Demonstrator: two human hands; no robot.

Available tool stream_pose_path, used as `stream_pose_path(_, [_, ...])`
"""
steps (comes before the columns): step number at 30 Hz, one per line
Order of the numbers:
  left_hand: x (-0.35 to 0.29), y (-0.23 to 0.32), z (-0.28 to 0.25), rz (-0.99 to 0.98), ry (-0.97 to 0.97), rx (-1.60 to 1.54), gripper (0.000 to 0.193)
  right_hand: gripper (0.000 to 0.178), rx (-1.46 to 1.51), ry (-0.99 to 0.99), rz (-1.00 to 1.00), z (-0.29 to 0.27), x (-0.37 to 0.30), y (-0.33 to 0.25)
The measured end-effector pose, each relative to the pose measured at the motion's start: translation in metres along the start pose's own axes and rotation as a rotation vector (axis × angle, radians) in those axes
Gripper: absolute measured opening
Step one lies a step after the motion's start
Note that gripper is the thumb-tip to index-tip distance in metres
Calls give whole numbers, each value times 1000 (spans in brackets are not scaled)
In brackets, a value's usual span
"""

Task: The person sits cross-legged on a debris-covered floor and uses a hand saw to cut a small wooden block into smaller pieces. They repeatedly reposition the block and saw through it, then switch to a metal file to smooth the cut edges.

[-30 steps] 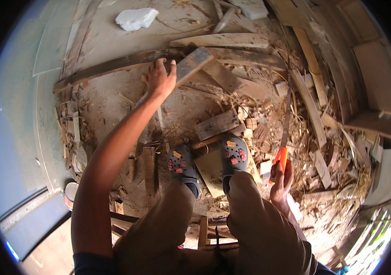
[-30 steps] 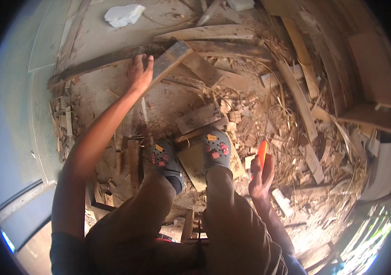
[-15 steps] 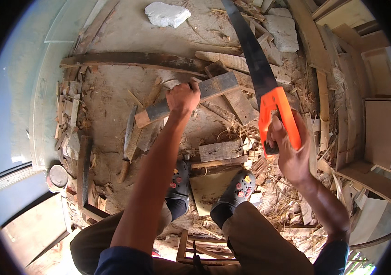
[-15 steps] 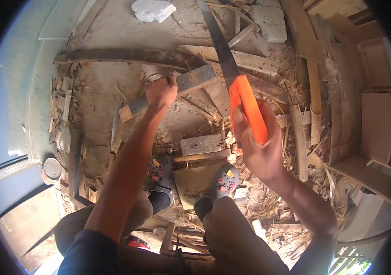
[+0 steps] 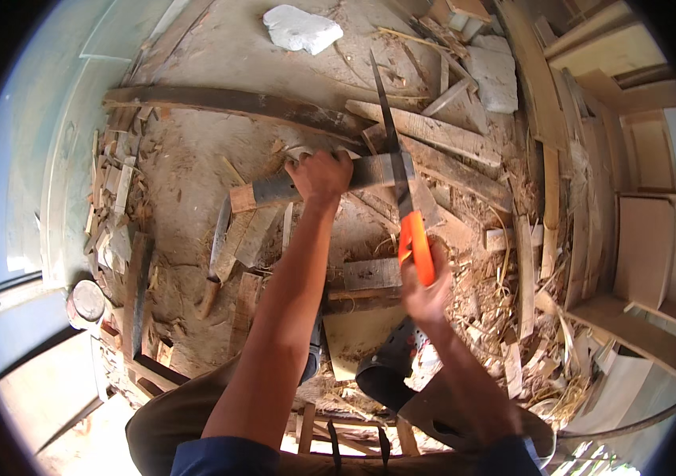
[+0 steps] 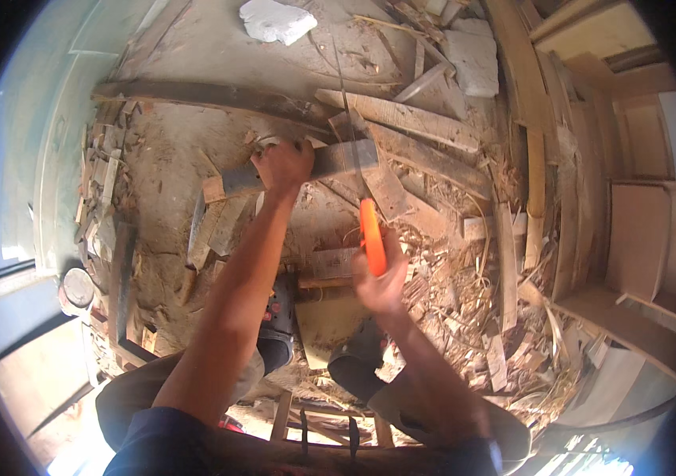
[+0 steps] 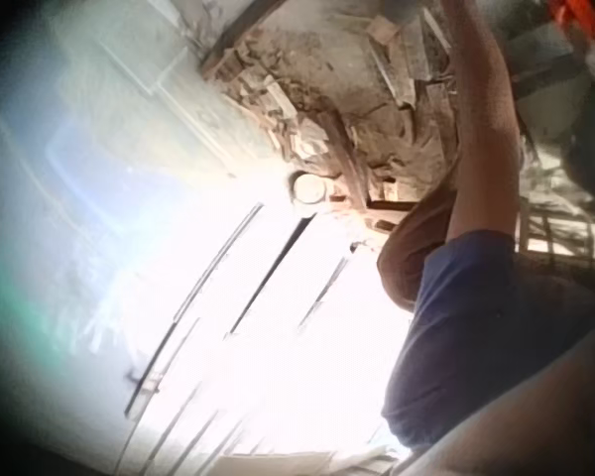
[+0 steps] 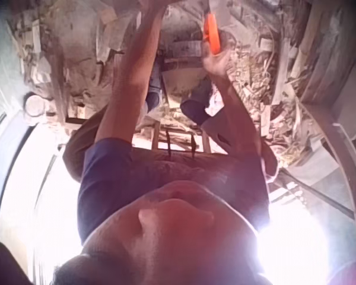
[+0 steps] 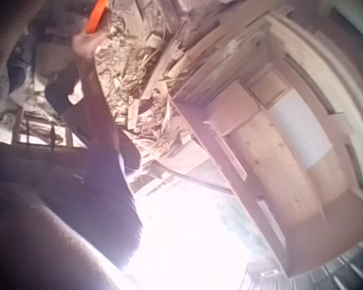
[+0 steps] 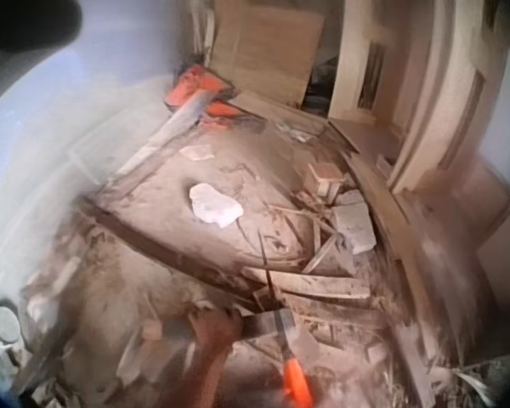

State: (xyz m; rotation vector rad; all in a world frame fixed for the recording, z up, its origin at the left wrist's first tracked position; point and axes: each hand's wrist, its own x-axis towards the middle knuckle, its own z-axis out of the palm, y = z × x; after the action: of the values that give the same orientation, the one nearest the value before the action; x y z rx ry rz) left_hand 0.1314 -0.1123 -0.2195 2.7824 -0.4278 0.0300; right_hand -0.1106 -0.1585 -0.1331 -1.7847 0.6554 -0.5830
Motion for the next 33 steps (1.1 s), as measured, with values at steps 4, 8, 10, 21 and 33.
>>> stream_pose_path(4, [-4, 10, -16, -35, -182, -33, 54, 28, 46, 63, 151, 17, -27, 7])
stream_pose_path(8, [-4, 8, -16, -42, -174, -35, 55, 28, -8, 48, 120, 20, -43, 17])
stream_pose_path(10, [-3, 10, -15, -54, -208, -12, 55, 29, -45, 11, 86, 14, -43, 13])
stream_pose_path(21, [0, 11, -3, -29, -122, 37, 53, 29, -45, 21, 115, 11, -59, 42])
stream_pose_path(33, [1, 9, -6, 42, -162, 31, 52, 29, -139, 35, 97, 1, -54, 27])
